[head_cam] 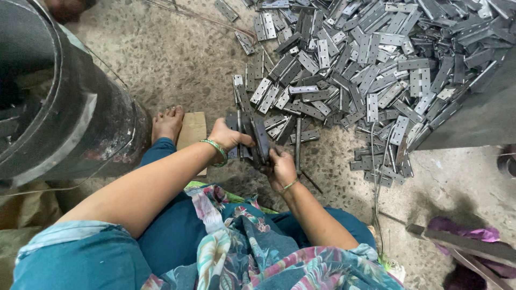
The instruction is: The person sits on the floor and assembles small metal hardware pieces by inserting pins into rectangular brackets. They use a metal rod to tap the pins into place and then place the assembled units into a nearby bucket. The process is repeated continuously with a large pile of parts on the floor.
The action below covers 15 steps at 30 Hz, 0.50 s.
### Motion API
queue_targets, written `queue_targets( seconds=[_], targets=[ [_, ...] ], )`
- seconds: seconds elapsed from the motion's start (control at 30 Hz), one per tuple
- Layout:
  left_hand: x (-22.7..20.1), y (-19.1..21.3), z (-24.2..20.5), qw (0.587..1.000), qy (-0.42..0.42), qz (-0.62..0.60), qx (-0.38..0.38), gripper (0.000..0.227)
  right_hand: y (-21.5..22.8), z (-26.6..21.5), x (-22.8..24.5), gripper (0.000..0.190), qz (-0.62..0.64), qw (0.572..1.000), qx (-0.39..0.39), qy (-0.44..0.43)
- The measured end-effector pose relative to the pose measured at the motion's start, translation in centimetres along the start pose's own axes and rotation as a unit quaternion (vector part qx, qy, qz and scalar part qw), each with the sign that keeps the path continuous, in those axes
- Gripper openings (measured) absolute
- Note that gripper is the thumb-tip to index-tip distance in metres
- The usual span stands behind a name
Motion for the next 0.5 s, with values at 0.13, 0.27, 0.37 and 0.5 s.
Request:
queue_targets(
  seconds=[0.13, 0.27, 0.37, 0.5],
  targets=[
    [0.0, 0.1, -0.2, 0.999, 0.011, -0.014, 0.051, 0.043, -0.7, -1.3, 0.0, 0.022, 0.061, 0.997, 0.039, -0.016],
    [0.3, 0.6, 0.0, 0.994, -0.026, 0.014, 0.104, 0.041, -1.1, -2.7, -0.2, 0.022, 0.066, 0.996, 0.044, -0.03],
    [0.2, 1.1, 0.3, 0.99, -0.052, 0.03, 0.131, 0.042, -1.5, -3.1, 0.5, 0.021, 0.077, 0.994, 0.08, -0.015],
    [0.2, 1.6, 0.3, 0.989, -0.032, -0.021, 0.144, 0.041, -1.0, -3.3, 1.8, 0.026, 0.043, 0.994, 0.081, 0.066]
  ],
)
Point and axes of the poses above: each hand's wrist, its own z-axis towards the middle knuckle, its own y-axis out of the back of the hand, x = y × z, the point moved 3 cm from there along z, towards the middle knuckle, and after that the axes turned 11 degrees about y, right-handed, at the moved point
